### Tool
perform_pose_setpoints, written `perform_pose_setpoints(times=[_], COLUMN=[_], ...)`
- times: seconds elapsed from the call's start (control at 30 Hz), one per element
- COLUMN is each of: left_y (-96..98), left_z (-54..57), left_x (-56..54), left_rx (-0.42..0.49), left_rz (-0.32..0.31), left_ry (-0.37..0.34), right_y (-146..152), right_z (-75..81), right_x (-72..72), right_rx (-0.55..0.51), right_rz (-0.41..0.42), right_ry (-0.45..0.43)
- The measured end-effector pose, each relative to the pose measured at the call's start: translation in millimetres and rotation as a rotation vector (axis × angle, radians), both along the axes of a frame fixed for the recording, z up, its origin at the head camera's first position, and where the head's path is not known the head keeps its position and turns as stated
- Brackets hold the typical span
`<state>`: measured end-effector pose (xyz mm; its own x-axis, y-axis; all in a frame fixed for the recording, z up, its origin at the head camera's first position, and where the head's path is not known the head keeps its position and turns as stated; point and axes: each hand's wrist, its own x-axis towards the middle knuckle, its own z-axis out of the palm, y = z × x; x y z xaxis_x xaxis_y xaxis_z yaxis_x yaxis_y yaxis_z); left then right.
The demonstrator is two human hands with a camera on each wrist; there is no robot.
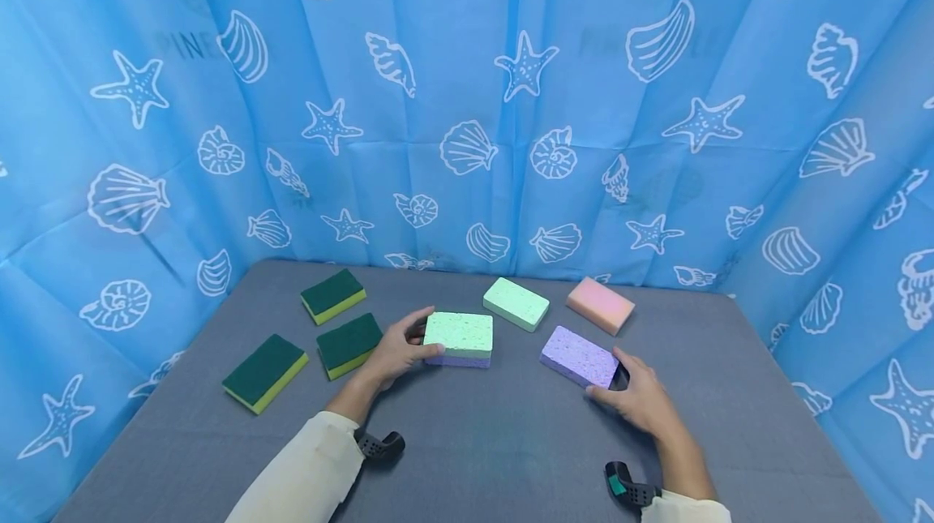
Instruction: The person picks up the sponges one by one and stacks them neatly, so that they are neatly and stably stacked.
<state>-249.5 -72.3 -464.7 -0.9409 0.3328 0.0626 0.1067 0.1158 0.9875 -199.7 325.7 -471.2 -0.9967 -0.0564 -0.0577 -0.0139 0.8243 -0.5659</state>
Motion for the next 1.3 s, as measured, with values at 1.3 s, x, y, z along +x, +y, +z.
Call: perform_pose_setpoints(times=[1.3], left_y=[0.4], left_z=[-28.0], left_x=[-16.9], left_rx=[-0.01], left_rz=[0.022], left_ry=[-0.012], right_y=[-3.9], right_z=[28.7], right_x=[12.0], right_rx=[-0.168], right_rz=[-0.086], right_ry=[0.068])
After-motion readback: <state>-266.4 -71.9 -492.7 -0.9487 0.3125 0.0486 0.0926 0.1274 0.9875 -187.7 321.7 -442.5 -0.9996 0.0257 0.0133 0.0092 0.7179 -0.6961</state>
